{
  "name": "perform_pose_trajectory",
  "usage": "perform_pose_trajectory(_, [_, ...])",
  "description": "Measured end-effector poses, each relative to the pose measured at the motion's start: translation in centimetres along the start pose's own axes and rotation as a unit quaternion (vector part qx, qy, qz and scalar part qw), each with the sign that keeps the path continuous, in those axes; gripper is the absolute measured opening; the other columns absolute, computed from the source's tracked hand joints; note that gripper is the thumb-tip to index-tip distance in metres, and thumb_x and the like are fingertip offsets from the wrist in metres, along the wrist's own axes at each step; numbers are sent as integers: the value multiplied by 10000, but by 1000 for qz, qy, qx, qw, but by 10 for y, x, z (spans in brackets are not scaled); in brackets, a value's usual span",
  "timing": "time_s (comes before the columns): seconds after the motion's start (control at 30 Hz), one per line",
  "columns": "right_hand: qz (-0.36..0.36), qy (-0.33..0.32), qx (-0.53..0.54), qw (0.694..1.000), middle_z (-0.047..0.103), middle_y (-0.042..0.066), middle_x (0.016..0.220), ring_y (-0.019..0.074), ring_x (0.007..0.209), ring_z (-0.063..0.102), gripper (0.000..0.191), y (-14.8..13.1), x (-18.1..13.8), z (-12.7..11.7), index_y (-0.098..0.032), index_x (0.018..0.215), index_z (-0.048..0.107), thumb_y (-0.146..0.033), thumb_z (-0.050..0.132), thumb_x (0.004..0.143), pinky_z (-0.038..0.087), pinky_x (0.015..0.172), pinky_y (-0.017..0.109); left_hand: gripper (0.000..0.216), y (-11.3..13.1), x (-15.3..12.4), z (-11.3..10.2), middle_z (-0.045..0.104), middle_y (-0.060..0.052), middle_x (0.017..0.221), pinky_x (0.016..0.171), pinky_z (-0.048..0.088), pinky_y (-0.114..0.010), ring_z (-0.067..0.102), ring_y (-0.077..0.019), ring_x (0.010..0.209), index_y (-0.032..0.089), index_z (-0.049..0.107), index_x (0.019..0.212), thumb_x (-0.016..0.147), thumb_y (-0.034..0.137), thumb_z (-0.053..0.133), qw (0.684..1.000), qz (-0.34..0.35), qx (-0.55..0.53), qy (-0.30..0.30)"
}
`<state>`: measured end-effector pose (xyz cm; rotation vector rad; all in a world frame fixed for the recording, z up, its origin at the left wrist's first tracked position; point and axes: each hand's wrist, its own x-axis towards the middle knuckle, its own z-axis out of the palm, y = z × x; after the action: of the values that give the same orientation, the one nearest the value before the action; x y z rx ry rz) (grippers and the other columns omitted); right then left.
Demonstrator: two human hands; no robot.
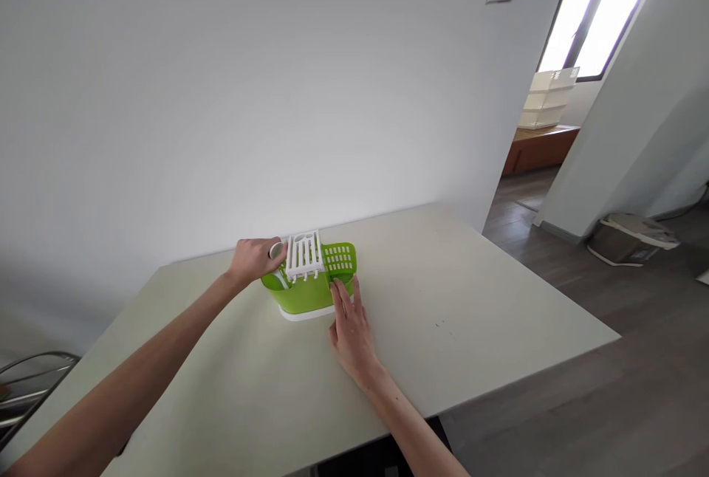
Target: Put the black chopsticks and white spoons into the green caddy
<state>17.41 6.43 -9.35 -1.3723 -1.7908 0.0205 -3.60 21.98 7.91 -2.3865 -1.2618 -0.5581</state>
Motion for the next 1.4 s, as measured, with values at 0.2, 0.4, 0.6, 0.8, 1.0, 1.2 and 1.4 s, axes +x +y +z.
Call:
perform_pose_trajectory(0.2, [3,-4,-2,1000,260,46,1756,302,1650,-43,1037,1,-1,0,-285,1716,-86,43,421,873,525,1174,516,436,-3,8,-3,600,-48,477,537,204,-286,436,-141,428,203,667,650,946,477,501,999,-22,-3,47])
perform_pose_trajectory(0.4, [-1,1,5,1000,255,43,1757,314,1651,-12,1047,1,-1,-1,-310,1712,-96,42,429,877,540,1156,541,467,-6,21,-11,526,-32,442,539,220,-300,379,-143,415,218,565,584,959,478,463,998,-32,-10,47])
perform_pose_trajectory(0.6, [3,0,18,1000,255,29,1756,315,1650,-23,1039,0,-1,-1,-315,1712,-96,38,415,880,546,1151,544,458,-17,38,-53,502,-14,476,550,284,-299,388,-133,457,222,489,569,948,477,454,990,-70,-52,111])
perform_pose_trajectory(0.8, [1,2,14,1000,277,43,1748,312,1651,-21,1030,2,-2,0,-297,1716,-81,34,426,883,542,1156,534,525,-49,23,-107,430,7,432,520,344,-283,399,-120,470,228,380,489,910,512,513,949,-237,-106,176])
perform_pose_trajectory(1.0, [-2,-6,10,1000,279,57,1746,310,1651,-37,1002,3,-5,-4,-283,1719,-65,12,433,901,533,1161,527,558,-91,-48,-104,496,-22,422,461,350,-281,462,-146,441,233,417,437,822,617,545,942,-304,-129,-50])
perform_pose_trajectory(1.2, [5,-13,8,1000,289,66,1740,325,1651,-7,955,2,-7,-6,-280,1723,-31,-7,414,923,571,1115,523,551,-117,-131,-58,474,-28,464,478,306,-300,461,-158,442,246,380,445,802,635,534,938,-253,-128,-200])
perform_pose_trajectory(1.4, [-4,-11,1,1000,297,80,1734,338,1650,13,910,4,-8,-6,-264,1725,9,-48,420,942,560,1124,533,497,-126,-175,-16,505,-37,519,536,297,-309,474,-166,497,236,371,492,834,543,560,927,-197,-117,-298])
